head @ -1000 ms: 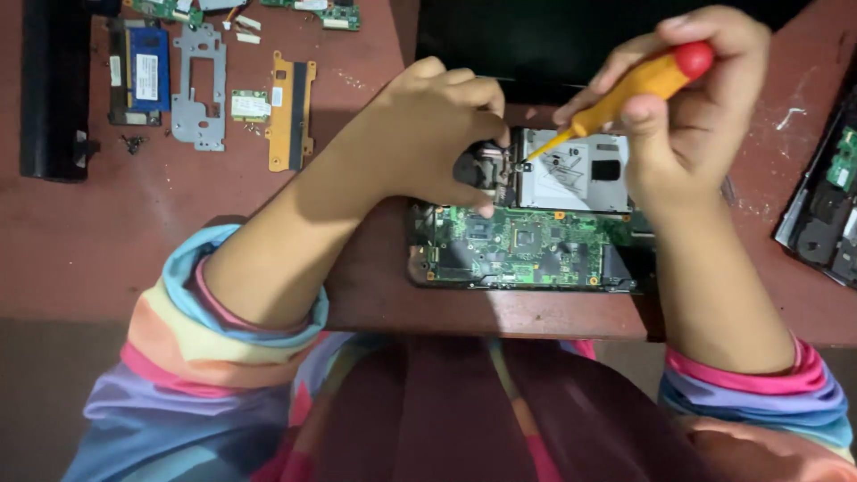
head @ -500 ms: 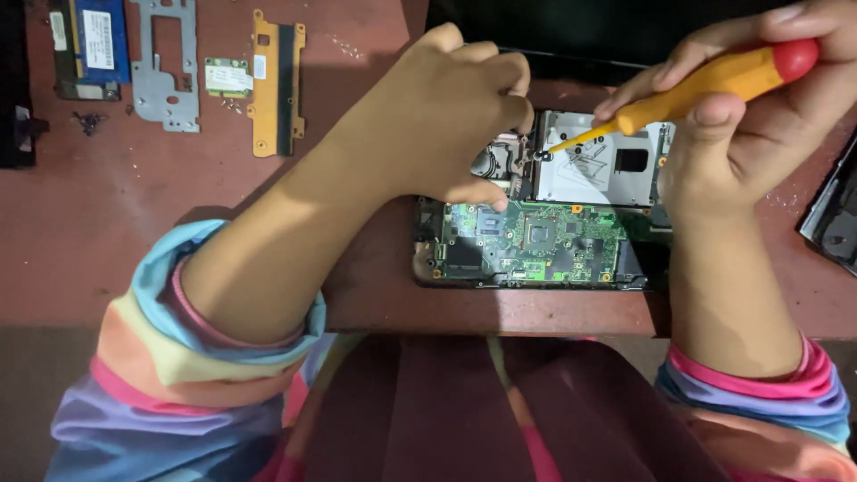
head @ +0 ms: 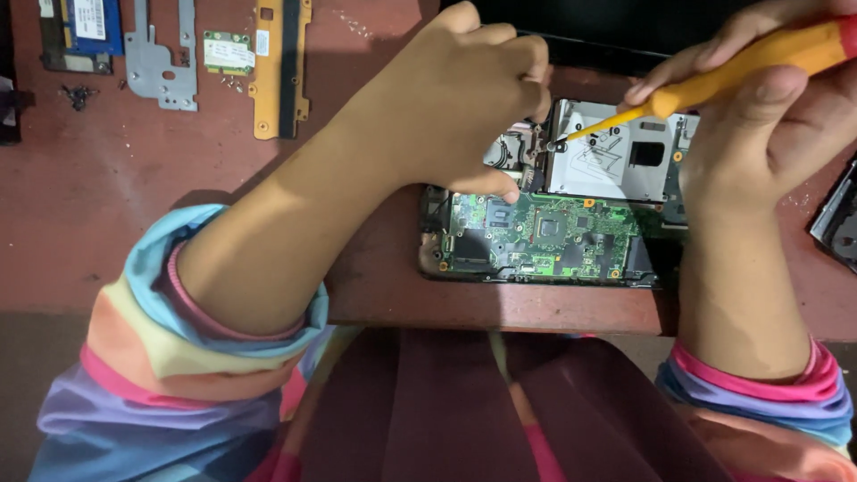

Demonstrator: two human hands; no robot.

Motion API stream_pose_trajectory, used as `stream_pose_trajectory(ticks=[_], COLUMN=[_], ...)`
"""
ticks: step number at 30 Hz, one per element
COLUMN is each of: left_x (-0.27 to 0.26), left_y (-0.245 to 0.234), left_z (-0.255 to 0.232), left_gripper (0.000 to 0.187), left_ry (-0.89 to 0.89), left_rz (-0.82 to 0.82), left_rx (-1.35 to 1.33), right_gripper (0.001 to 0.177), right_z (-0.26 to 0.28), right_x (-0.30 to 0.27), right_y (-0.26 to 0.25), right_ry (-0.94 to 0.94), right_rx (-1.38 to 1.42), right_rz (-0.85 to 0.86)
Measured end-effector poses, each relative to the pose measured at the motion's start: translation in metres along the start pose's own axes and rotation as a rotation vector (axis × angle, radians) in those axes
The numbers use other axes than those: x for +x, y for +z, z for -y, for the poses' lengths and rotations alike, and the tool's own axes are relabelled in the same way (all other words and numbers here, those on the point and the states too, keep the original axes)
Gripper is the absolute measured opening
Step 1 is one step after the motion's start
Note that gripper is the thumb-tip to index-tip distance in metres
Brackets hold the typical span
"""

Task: Disassembling a laptop to remove the internal hard drive using a screwdriver

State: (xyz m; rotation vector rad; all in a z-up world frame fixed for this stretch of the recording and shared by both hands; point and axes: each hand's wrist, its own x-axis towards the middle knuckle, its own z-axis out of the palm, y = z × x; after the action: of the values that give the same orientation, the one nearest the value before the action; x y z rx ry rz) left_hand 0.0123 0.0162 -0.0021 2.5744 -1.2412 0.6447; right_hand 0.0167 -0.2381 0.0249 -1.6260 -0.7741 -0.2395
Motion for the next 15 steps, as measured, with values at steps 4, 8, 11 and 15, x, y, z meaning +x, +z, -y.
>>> stream_pose_trajectory(ticks=[4,8,11,15], left_x=[0.0,0.0,0.001,0.001], left_y=[0.003,0.003,0.001,0.002], left_z=[0.0,-0.001,-0.001,-0.001], left_gripper=[0.076,0.075,0.073,0.071], left_ry=[0.002,-0.001,-0.016,-0.013], left_rz=[-0.01,-0.021,0.019,0.026], left_rx=[0.021,0.028,-0.004,-0.011], right_gripper=[0.053,0.056,0.059,0.037], right_z=[0.008,0.02,0.026,0.014], right_x=[0.003,0.004,0.003,-0.013], right_y=[0.007,0.015,0.013,-0.005], right_ry=[-0.024,-0.043,-0.091,-0.124], right_rx=[-0.092,-0.14,-0.26,-0.308], right_rz=[0.022,0.023,-0.015,-0.017])
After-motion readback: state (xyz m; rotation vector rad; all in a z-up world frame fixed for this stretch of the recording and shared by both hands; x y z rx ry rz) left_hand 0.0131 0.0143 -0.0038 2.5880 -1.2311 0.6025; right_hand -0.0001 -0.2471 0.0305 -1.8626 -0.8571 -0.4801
